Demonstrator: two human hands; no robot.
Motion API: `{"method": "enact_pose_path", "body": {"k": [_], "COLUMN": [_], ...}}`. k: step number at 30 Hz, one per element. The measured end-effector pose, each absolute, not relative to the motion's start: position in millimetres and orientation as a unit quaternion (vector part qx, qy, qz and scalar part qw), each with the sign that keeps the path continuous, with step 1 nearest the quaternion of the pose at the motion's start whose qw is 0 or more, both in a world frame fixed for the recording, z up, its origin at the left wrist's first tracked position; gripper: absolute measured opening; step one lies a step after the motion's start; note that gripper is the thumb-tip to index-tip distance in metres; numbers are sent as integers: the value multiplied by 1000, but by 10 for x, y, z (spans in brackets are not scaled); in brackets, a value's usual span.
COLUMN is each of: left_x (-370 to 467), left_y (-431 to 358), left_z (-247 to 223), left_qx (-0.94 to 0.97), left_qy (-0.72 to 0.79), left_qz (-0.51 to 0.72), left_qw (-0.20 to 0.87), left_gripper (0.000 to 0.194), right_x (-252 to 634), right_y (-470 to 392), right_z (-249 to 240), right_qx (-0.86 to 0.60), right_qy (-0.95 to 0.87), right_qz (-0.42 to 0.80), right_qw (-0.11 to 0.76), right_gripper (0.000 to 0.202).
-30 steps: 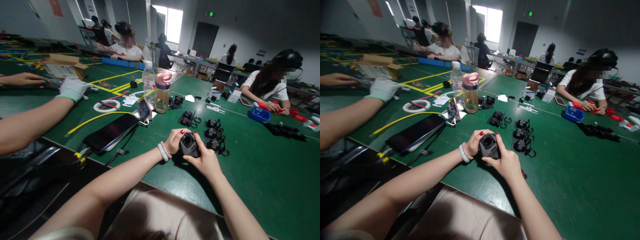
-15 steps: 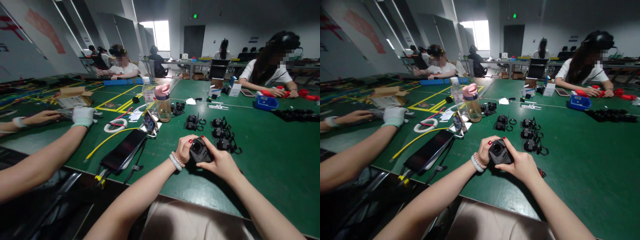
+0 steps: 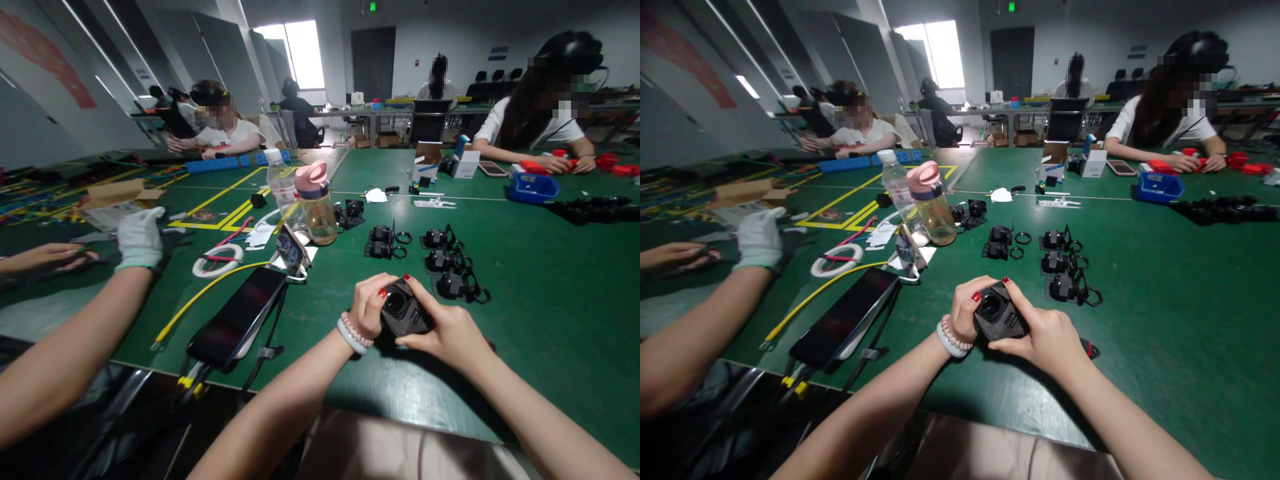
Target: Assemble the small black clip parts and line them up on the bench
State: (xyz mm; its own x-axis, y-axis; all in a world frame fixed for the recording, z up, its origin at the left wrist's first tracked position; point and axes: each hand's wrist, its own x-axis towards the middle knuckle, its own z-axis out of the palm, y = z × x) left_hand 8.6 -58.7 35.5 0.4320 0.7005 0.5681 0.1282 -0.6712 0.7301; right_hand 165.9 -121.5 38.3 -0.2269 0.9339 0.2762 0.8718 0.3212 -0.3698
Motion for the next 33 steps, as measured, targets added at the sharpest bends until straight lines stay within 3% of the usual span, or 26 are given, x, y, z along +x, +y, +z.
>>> {"method": "enact_pose_path", "body": {"k": [17, 33], "left_x": [89, 46], "left_y": [-547, -329], "left_z": [314, 287], "left_qx": [780, 740], "left_qy": [277, 329], "left_qz": [465, 495], "left_qw": [315, 315], "left_gripper": [39, 34], "right_x": [1675, 1615], "right_y": [-1179, -1119], "right_z": [388, 507], "right_qx": [-572, -621], "right_qy": [-782, -757], "right_qz": [81, 11], "right_qw": [235, 205], "right_gripper": [84, 85]}}
